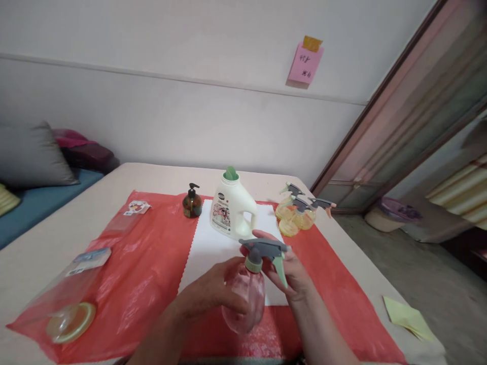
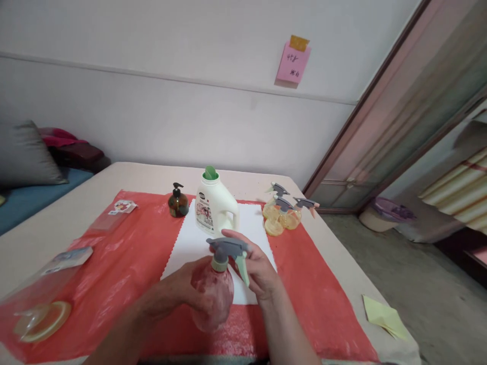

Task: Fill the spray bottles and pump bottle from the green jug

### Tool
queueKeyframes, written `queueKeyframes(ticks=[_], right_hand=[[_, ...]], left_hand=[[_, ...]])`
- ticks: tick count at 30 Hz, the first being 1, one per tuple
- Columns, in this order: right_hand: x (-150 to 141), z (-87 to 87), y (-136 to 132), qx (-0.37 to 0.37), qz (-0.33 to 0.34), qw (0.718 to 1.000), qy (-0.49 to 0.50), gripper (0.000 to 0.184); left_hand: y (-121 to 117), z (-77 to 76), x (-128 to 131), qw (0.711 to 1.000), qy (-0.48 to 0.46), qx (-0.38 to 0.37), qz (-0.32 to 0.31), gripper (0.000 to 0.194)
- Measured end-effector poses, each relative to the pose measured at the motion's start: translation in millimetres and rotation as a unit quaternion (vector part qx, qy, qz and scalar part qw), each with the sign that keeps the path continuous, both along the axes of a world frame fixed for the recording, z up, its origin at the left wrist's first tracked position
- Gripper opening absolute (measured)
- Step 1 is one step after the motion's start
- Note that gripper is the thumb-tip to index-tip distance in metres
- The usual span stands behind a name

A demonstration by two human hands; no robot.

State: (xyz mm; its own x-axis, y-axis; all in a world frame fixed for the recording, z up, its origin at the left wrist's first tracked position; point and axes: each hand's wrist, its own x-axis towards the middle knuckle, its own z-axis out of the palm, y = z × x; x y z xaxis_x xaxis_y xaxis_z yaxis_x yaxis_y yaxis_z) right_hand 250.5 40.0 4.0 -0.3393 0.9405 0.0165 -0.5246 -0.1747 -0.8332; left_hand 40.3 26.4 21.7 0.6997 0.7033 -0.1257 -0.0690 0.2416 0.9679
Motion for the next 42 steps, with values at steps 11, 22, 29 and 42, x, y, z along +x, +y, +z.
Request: queueKeyframes(ticks=[11,22,29,42], right_hand=[[-17,8.8,5,0.041,-0.072,0.99,-0.113,0.081],[-7,7.0,3,0.018,0.017,1.0,-0.01,0.066],[-20,15.6,0,0.043,0.001,0.999,0.013,0.075],[-16,22.7,-9,0.075,0.042,0.996,0.014,0.084]], left_hand=[[6,-11.8,19,0.979,0.141,-0.011,0.148,0.082],[8,-25.8,10,0.997,0.025,-0.008,0.073,0.074],[13,-41.1,8,0.992,0.01,0.01,0.129,0.079],[4,-31.4,12,0.984,0.04,0.037,0.17,0.076]])
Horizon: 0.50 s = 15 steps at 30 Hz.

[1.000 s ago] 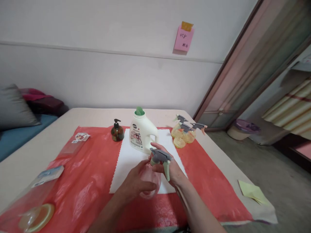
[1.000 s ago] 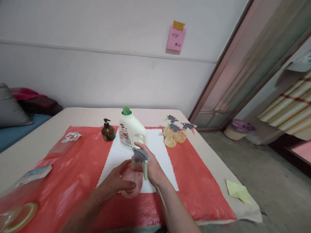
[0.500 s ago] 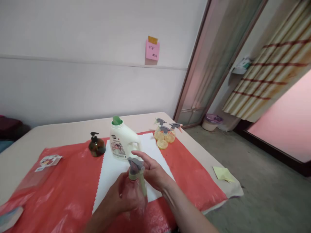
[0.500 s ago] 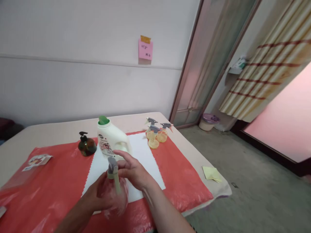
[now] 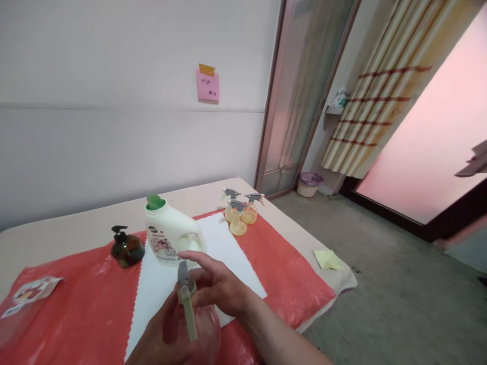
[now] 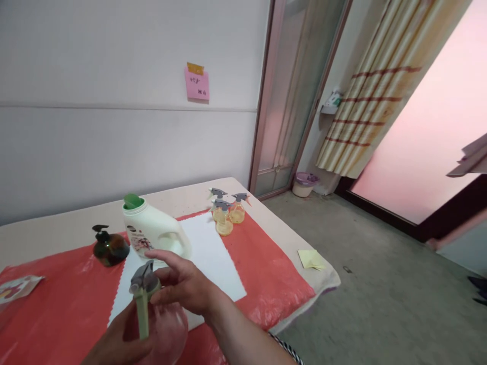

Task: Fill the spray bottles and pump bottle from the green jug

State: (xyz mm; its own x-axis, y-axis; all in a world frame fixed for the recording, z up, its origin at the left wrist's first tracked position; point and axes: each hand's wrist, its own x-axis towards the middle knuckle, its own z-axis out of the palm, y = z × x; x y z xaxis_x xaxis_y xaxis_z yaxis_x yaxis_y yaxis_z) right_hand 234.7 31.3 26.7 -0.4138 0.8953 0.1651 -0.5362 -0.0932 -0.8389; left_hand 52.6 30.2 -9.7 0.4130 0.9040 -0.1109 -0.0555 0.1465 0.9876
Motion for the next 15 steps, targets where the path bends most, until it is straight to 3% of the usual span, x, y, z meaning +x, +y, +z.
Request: queueKeyframes(ticks=[3,6,10,12,15], right_hand=[[-5,1.8,-1,0.008,-0.015,1.0,0.007,0.082],[-16,-7.2,1,0.0,-0.078,0.997,-0.026,0.079],[-33,-19.8,4,0.052,-0.175,0.955,-0.235,0.065],[-34,-17.9,5,0.096,-0.157,0.923,-0.337,0.066],[-28,-10.5,4,0.154,-0.088,0.896,-0.407,0.073]], left_hand=[[-2,0.3,2,0.998,0.035,0.005,0.051,0.079],[3,-7.3,3,0.996,0.018,-0.008,0.092,0.073],[20,-22.2,-6,0.969,0.045,-0.031,0.242,0.066],[26,-26.7,-14,0.952,0.084,-0.015,0.293,0.064],[29,-27.0,-24,0.944,0.152,0.013,0.292,0.059]])
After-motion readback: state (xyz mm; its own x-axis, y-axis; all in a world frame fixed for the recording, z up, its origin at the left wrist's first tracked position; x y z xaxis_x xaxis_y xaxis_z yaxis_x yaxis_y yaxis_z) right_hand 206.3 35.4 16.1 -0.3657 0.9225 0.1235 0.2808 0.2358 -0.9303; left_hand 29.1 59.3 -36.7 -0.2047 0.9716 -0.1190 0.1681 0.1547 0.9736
